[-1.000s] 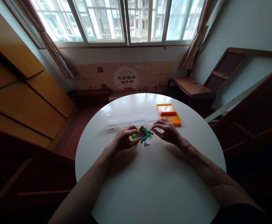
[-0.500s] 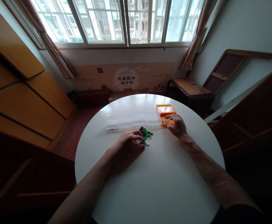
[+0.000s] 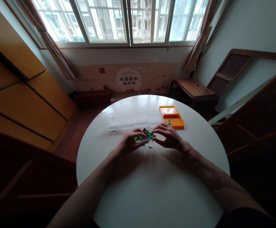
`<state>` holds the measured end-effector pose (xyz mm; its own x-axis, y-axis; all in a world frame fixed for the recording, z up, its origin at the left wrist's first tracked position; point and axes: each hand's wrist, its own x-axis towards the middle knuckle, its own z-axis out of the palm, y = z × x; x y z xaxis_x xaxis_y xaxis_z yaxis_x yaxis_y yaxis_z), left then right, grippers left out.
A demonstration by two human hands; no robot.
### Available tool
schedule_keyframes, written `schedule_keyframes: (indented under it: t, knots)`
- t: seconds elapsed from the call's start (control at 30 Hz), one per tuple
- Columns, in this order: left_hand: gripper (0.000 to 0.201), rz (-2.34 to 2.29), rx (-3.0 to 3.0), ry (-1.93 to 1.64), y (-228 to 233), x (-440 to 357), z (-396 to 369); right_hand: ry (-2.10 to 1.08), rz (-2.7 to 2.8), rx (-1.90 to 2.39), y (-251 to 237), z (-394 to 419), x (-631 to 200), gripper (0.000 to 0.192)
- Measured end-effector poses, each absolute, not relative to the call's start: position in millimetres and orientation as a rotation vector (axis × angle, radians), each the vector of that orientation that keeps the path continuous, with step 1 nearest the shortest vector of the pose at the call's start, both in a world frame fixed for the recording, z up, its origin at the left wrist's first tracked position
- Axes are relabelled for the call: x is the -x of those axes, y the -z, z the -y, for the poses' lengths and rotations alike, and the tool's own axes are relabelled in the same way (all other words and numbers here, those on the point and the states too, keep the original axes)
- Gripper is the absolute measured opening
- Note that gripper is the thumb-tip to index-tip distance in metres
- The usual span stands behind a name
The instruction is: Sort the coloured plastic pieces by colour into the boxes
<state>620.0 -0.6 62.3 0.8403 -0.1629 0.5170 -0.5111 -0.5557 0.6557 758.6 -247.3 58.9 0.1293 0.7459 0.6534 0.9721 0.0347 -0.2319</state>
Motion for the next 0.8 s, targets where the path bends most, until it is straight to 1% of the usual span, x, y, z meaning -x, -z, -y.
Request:
schedule_keyframes:
  t: [0.07,0.23,0.3,0.43,0.53,0.67,0.8]
  knots:
    - [0.021,0.432,-2.054,-0.457,-66,-620,4,0.462,1.727,1.718,-61,244,-754,0.021]
    - [0.026,0.329,-1.929,-0.338,-68,-622,9,0.545,1.783,1.678,-60,238,-749,0.007]
    - [0.027,0.325,-1.913,-0.307,-67,-623,9,0.565,1.772,1.669,-59,238,-750,0.006]
    - [0.026,0.318,-1.949,-0.359,-63,-623,5,0.595,1.705,1.705,-55,239,-755,0.004]
    - [0.024,0.309,-2.022,-0.449,-62,-623,-1,0.668,1.542,1.808,-52,244,-764,0.004]
    - [0.025,0.271,-2.087,-0.561,-62,-621,-9,0.773,1.15,1.995,-46,254,-782,0.01]
    - [0.024,0.262,-2.187,-0.616,-64,-619,-15,0.785,0.833,2.145,-35,265,-803,0.011]
